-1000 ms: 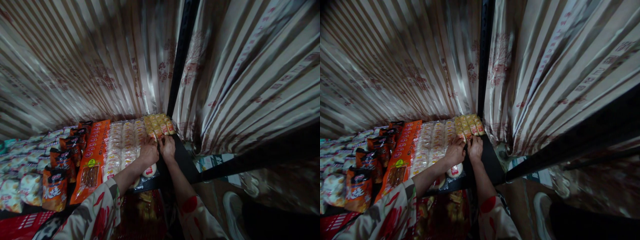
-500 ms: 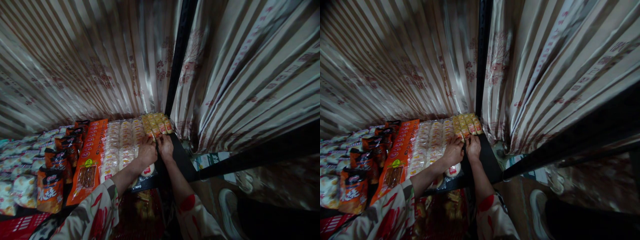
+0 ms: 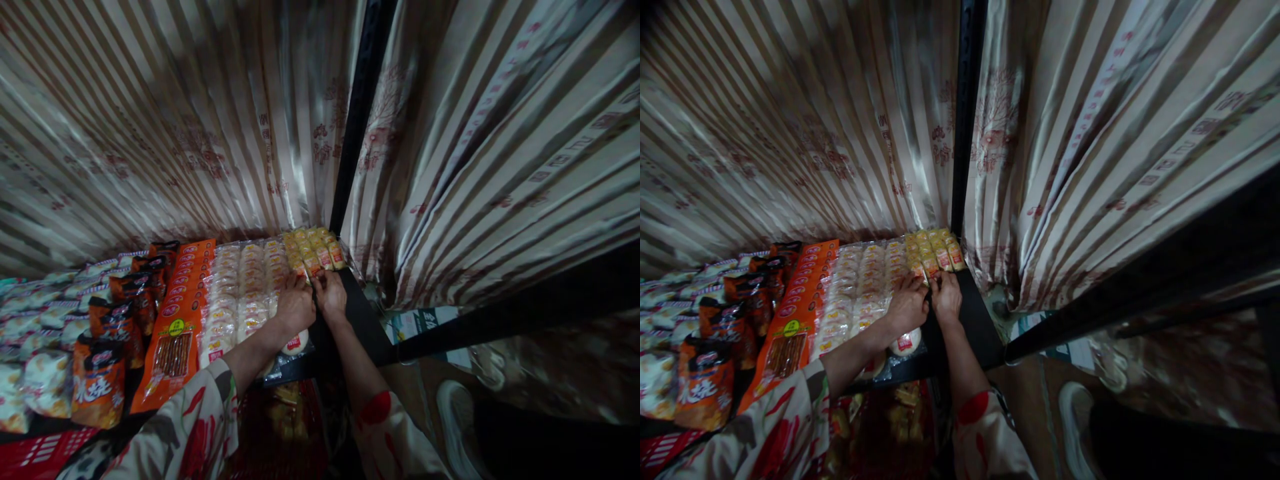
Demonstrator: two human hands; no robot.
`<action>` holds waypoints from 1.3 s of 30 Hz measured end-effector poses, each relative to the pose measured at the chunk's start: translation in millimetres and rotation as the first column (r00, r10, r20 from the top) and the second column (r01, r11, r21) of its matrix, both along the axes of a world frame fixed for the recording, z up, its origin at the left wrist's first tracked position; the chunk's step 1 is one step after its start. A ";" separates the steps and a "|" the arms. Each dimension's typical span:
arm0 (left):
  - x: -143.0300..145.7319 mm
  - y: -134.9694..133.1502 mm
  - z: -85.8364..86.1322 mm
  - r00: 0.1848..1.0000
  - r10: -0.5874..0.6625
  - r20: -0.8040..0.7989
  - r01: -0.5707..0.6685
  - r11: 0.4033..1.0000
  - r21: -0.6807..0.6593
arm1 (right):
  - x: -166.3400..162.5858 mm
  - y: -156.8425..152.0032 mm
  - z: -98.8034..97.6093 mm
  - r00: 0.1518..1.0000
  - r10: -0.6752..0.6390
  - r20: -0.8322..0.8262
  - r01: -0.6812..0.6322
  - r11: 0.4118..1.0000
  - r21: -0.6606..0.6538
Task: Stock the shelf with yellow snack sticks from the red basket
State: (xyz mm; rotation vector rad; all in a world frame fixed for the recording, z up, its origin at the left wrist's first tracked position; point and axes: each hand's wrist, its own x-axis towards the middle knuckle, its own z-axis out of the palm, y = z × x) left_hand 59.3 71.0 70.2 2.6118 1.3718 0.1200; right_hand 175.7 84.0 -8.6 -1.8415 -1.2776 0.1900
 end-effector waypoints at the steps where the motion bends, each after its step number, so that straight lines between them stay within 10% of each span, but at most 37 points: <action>1: 0.2 0.0 0.3 1.000 -0.003 -0.001 0.003 1.000 0.001 | 0.2 -0.4 0.2 1.000 0.004 -0.011 -0.004 1.000 0.012; 29: -16.1 -79.5 8.4 0.885 -0.162 0.436 0.159 0.986 0.044 | -4.5 -30.3 8.7 0.997 -0.073 -0.035 0.076 0.990 0.117; 39: -76.6 -135.7 -3.2 0.806 -0.343 0.482 0.384 0.923 0.014 | -25.3 -63.6 31.5 0.994 -0.112 -0.006 0.110 0.953 0.282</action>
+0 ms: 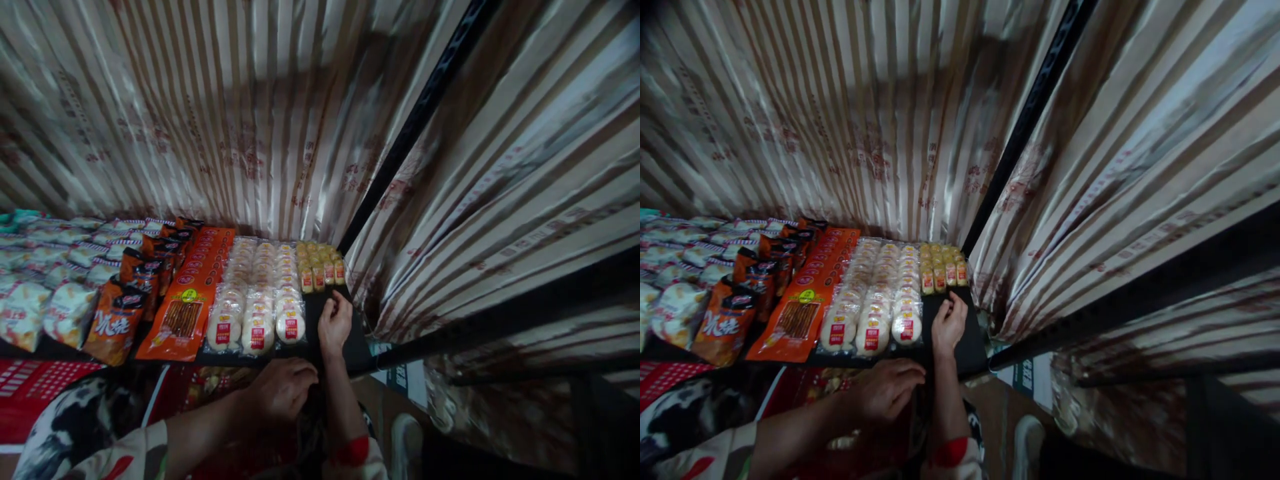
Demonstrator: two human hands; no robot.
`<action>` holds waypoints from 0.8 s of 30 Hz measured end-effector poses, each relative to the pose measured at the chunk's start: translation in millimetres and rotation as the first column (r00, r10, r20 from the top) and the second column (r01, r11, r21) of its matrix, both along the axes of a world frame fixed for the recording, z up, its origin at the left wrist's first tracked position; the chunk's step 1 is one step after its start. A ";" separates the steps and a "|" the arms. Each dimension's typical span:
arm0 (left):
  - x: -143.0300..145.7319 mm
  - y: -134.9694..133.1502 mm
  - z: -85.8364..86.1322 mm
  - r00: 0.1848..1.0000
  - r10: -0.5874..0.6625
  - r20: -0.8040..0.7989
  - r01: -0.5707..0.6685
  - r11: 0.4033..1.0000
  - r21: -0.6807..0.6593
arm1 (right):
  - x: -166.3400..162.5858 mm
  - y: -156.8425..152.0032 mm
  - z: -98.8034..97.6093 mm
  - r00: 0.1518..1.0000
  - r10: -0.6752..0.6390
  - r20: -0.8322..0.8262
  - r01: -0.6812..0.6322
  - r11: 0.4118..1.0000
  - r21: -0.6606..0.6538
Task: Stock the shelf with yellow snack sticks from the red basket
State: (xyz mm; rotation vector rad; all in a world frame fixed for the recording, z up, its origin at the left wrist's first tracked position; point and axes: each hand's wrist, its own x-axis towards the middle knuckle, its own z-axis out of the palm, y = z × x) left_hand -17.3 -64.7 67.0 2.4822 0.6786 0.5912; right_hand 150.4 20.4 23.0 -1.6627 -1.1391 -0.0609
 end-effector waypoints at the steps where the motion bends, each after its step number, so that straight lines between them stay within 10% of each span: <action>1: -6.1 -3.7 -4.6 1.000 0.003 0.002 -0.003 1.000 0.005 | -0.9 -3.5 0.3 1.000 0.001 0.008 -0.002 1.000 0.012; 11: -57.4 -15.7 -48.2 0.990 0.084 0.111 -0.082 0.996 -0.018 | -10.1 -32.5 -8.9 0.996 0.058 0.074 -0.060 0.998 0.028; 24: -94.0 -0.7 -27.1 0.956 0.266 0.123 -0.252 0.960 -0.121 | -34.3 -23.9 -2.6 0.983 0.162 0.090 -0.166 0.985 0.041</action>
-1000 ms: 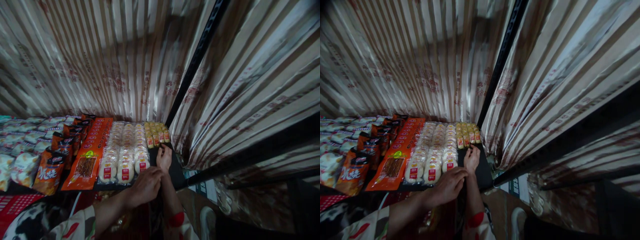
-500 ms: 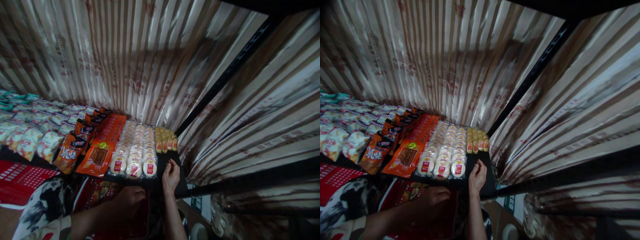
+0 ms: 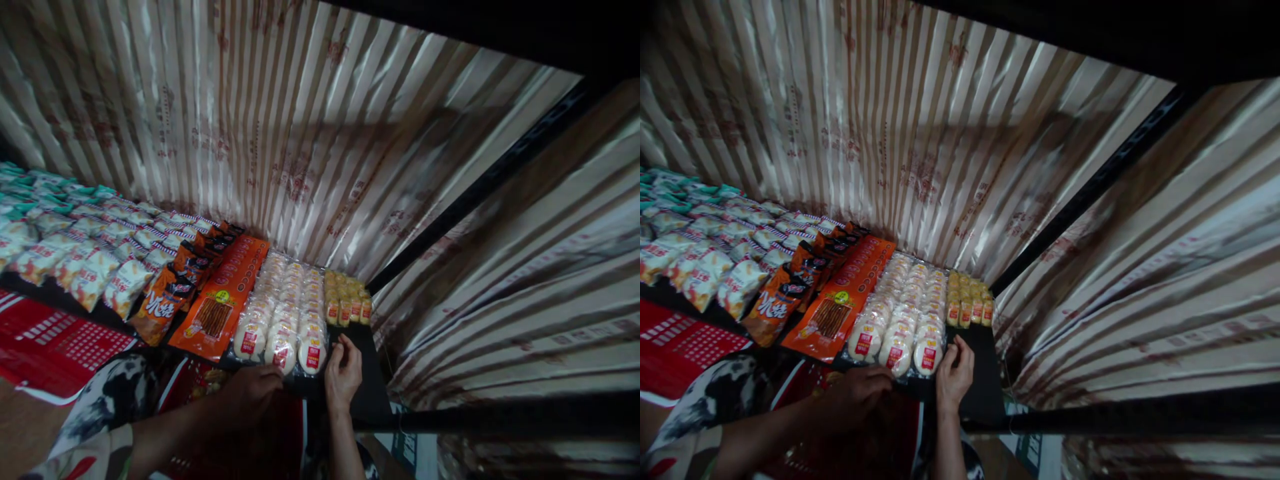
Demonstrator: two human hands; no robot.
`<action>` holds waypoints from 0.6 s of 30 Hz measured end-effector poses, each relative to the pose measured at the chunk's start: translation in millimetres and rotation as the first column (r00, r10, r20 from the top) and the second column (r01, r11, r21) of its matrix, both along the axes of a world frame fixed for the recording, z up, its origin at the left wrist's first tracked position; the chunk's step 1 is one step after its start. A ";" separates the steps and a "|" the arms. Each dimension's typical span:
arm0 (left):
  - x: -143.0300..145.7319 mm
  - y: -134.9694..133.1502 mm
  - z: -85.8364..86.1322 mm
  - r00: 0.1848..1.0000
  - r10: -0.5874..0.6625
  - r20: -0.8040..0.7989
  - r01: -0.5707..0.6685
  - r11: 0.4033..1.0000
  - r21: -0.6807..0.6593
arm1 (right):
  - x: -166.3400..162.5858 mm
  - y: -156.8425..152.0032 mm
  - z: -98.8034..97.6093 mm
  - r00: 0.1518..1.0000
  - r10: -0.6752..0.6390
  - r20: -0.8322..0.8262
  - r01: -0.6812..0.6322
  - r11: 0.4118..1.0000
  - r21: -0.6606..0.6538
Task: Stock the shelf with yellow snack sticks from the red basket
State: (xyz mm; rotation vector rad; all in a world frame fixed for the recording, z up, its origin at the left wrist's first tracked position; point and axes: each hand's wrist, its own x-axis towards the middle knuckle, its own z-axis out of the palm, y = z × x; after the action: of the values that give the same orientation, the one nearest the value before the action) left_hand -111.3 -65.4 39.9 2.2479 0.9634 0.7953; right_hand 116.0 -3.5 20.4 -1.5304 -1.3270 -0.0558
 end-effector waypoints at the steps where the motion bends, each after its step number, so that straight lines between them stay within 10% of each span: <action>1: -3.5 8.0 3.0 1.000 0.023 0.014 -0.023 1.000 0.004 | 1.2 -0.4 0.8 1.000 0.011 0.014 -0.011 1.000 0.004; 18: -12.5 131.4 39.4 0.959 0.282 -0.006 -0.282 0.959 -0.041 | 11.5 21.2 2.8 1.000 0.024 0.019 -0.025 1.000 0.005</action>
State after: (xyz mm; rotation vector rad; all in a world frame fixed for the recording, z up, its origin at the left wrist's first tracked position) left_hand -123.9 66.1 79.3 2.1010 1.3085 0.8865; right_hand 127.5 17.7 23.2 -1.5121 -1.3591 -0.0582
